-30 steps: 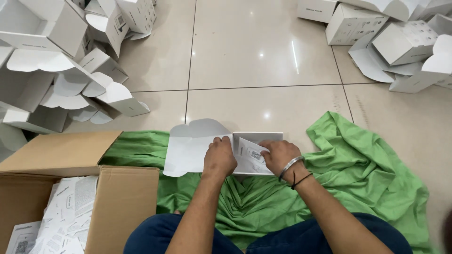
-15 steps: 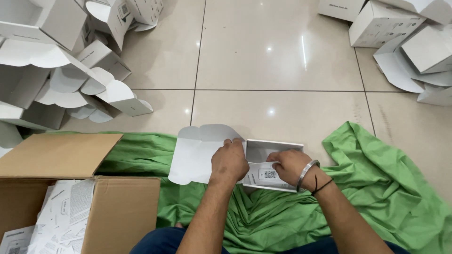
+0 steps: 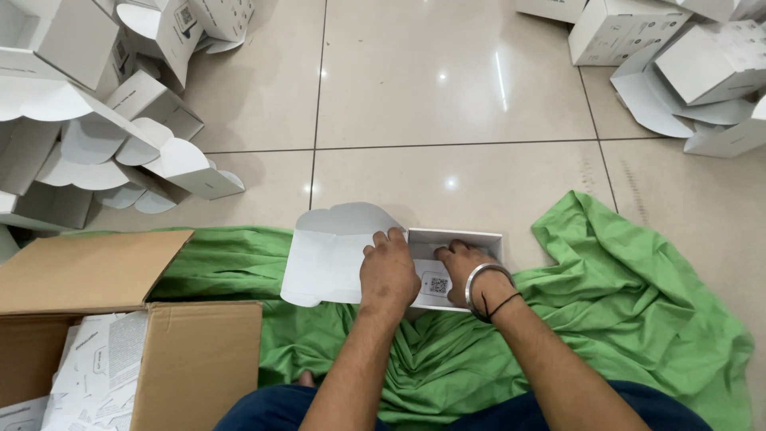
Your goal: The person assembles cardboard boxes and places instruction leaflets inside them.
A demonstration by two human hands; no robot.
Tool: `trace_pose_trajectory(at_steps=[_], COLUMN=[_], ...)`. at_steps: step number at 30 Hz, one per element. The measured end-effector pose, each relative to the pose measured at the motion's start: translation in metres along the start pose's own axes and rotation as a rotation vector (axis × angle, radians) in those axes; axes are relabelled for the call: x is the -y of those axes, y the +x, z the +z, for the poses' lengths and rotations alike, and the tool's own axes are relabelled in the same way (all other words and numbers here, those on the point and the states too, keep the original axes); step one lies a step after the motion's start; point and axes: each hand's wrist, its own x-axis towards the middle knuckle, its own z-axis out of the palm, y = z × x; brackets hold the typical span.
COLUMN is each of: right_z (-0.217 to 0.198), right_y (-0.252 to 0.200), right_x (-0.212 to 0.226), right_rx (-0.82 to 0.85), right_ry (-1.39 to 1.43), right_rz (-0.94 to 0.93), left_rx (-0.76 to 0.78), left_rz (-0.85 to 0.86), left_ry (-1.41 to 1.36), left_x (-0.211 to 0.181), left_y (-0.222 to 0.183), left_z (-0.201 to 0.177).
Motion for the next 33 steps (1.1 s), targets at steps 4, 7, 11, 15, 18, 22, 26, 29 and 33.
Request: trace_pose_trajectory(at_steps=[4, 7, 11, 15, 18, 22, 26, 29, 33], right_z=[-0.004, -0.014, -0.028, -0.022, -0.025, -0.019, -0.028, -0.036, -0.048], right_y=[-0.001, -0.012, -0.025, -0.028, -0.042, -0.071, -0.116, -0.174, -0.271], right_x=[0.001, 0.007, 0.003, -0.006, 0.0, -0.002, -0.008, -0.018, -0.053], right_rx=[-0.042, -0.098, -0.376, -0.668, -0.72, -0.78, -0.65, -0.684, -0.707], right_ry=[0.022, -0.048, 0.135, 0.284, 0.29, 0.324, 0.363, 0.504, 0.433], right_rz=[-0.004, -0.035, -0.191, -0.325, -0.333, -0.384, -0.411, -0.348, -0.37], left_rx=[-0.045, -0.006, -0.166, -0.252, -0.311, -0.28, -0.596, -0.567, -0.348], left_rz=[0.049, 0.021, 0.062, 0.1, 0.178, 0.211, 0.599, 0.763, 0.742], left_ry=[-0.011, 0.035, -0.021, -0.272, -0.3, -0.264, -0.404, -0.433, -0.501], left_x=[0.009, 0.007, -0.008, -0.021, -0.024, -0.028, -0.024, -0.039, -0.095], left_y=[0.011, 0.006, -0.002, -0.013, -0.023, -0.049, -0.079, -0.113, -0.15], left_z=[0.008, 0.004, -0.014, -0.025, -0.026, -0.025, -0.02, -0.027, -0.026])
